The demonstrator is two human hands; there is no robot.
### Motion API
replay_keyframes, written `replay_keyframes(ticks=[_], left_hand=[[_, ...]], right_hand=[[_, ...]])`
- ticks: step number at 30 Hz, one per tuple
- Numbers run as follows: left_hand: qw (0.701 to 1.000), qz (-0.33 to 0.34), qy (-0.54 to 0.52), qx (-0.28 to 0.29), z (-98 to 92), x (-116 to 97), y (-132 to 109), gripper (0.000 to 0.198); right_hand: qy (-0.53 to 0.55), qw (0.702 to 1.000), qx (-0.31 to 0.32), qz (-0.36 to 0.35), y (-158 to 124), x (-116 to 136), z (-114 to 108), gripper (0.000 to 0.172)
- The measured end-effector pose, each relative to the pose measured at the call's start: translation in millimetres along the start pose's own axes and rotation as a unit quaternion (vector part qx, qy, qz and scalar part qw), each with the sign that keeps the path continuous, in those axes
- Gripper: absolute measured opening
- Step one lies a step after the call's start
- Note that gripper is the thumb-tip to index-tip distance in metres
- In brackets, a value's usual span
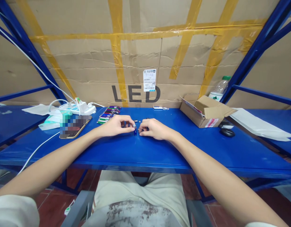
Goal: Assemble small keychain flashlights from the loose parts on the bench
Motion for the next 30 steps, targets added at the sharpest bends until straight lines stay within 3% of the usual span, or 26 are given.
replay_keyframes(ticks=[11, 17, 30], left_hand=[[1.000, -0.001, -0.002, -0.001, -0.2, -2.3, -0.2, 0.022], [1.000, -0.003, -0.001, -0.003, -0.7, -1.5, 0.0, 0.022], [1.000, -0.010, -0.002, -0.004, -0.4, 0.1, 0.3, 0.025]], right_hand=[[-0.002, 1.000, -0.002, -0.018, 0.1, 5.3, 0.4, 0.008], [-0.022, 0.999, -0.017, -0.035, 0.5, 6.1, 0.9, 0.018], [-0.043, 0.999, -0.025, -0.004, 2.5, 4.5, 2.7, 0.020]])
Point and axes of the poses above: each hand's wrist, its own y-axis towards the middle knuckle, its own z-axis out of the palm, x = y × z, the point moved 6 cm from there along y, towards the middle knuckle, and after that the axes turned 13 degrees about -y, right-handed, at the moved point
